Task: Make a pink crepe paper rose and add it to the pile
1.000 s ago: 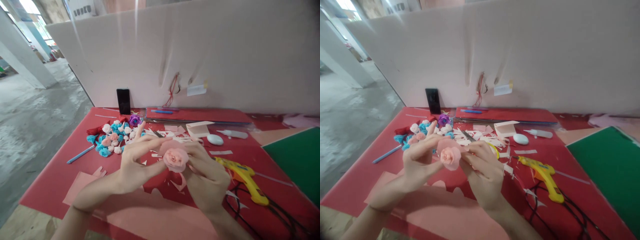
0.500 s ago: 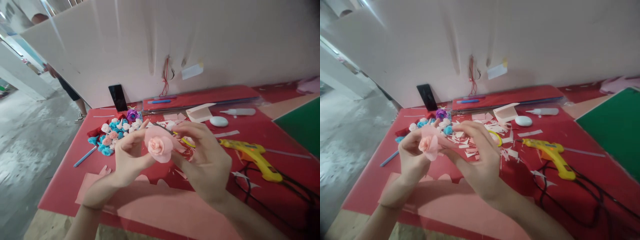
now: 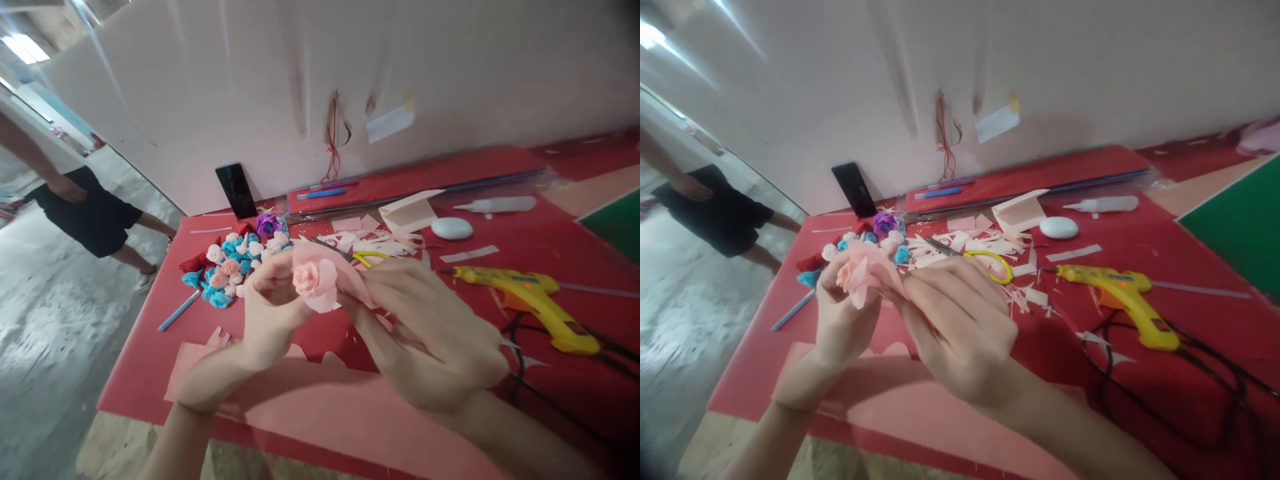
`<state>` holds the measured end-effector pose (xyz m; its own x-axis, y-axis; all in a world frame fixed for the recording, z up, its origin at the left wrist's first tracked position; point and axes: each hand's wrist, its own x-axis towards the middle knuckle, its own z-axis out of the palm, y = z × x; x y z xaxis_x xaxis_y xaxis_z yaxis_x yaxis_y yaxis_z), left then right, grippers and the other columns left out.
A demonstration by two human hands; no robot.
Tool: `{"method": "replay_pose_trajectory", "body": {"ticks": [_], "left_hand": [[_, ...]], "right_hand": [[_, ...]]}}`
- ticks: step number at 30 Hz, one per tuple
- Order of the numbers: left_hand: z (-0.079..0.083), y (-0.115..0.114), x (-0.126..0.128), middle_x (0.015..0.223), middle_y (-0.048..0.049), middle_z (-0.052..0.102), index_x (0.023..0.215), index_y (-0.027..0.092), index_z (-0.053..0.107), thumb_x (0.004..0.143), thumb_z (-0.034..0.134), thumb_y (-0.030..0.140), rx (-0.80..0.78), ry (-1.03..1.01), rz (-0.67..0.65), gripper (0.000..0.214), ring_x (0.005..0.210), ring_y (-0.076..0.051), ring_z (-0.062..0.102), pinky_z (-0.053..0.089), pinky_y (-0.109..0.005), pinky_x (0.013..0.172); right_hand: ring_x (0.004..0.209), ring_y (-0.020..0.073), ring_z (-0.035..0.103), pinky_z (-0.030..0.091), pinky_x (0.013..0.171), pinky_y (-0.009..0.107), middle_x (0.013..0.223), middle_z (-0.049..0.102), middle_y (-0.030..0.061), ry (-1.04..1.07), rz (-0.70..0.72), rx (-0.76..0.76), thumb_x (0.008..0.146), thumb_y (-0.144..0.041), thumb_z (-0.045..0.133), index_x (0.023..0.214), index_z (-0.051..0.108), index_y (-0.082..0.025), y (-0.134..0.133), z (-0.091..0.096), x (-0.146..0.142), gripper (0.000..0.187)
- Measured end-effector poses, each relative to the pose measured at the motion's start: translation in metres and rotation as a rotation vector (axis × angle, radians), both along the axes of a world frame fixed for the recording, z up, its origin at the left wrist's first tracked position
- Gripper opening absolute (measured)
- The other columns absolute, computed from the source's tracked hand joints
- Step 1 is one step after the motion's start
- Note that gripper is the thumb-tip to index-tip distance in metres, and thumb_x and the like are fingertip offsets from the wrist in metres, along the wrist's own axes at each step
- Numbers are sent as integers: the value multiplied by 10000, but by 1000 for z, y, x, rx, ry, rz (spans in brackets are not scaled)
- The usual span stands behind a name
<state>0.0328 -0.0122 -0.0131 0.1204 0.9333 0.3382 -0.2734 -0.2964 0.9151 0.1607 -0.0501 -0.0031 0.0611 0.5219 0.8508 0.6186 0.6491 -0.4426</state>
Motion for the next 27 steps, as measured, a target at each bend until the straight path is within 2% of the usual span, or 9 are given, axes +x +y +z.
{"method": "replay_pose_trajectory", "body": {"ticks": [9, 13, 17, 21, 27], "left_hand": [[3, 3, 2, 635, 38, 563, 843, 232, 556, 624, 775, 432, -9, -8, -160, 369, 547, -109, 573, 496, -223, 489], [6, 3, 2, 598, 37, 513, 869, 233, 538, 629, 754, 461, -1, 36, -194, 396, 524, -107, 525, 475, -225, 463], [4, 2, -1, 531, 56, 469, 942, 246, 548, 660, 736, 447, 14, 36, -251, 395, 475, -110, 507, 502, -247, 481], [0, 1, -3, 559, 51, 535, 976, 254, 544, 692, 718, 480, 48, 72, -231, 403, 494, -120, 550, 510, -261, 514], [-1, 5, -5, 634, 35, 583, 1019, 244, 540, 729, 709, 431, 147, 58, -286, 384, 587, -130, 608, 555, -292, 655]], "right_hand": [[635, 163, 605, 496, 600, 333, 698, 672, 7, 123, 100, -54, 801, -58, 614, 834, 645, -247, -2, -1, -2, 194], [607, 142, 584, 488, 556, 304, 675, 651, -3, 156, 150, -166, 817, -70, 586, 771, 610, -228, -5, 1, 0, 166], [586, 122, 582, 488, 558, 281, 655, 647, -18, 168, 173, -195, 819, -80, 587, 749, 590, -217, -7, 6, 1, 153], [588, 127, 605, 497, 550, 276, 664, 661, -27, 174, 197, -220, 798, -72, 581, 741, 596, -223, -7, 8, 0, 162], [617, 126, 642, 535, 566, 235, 676, 673, -32, 232, 266, -290, 764, -30, 547, 763, 605, -227, -9, 7, -1, 206]]}}
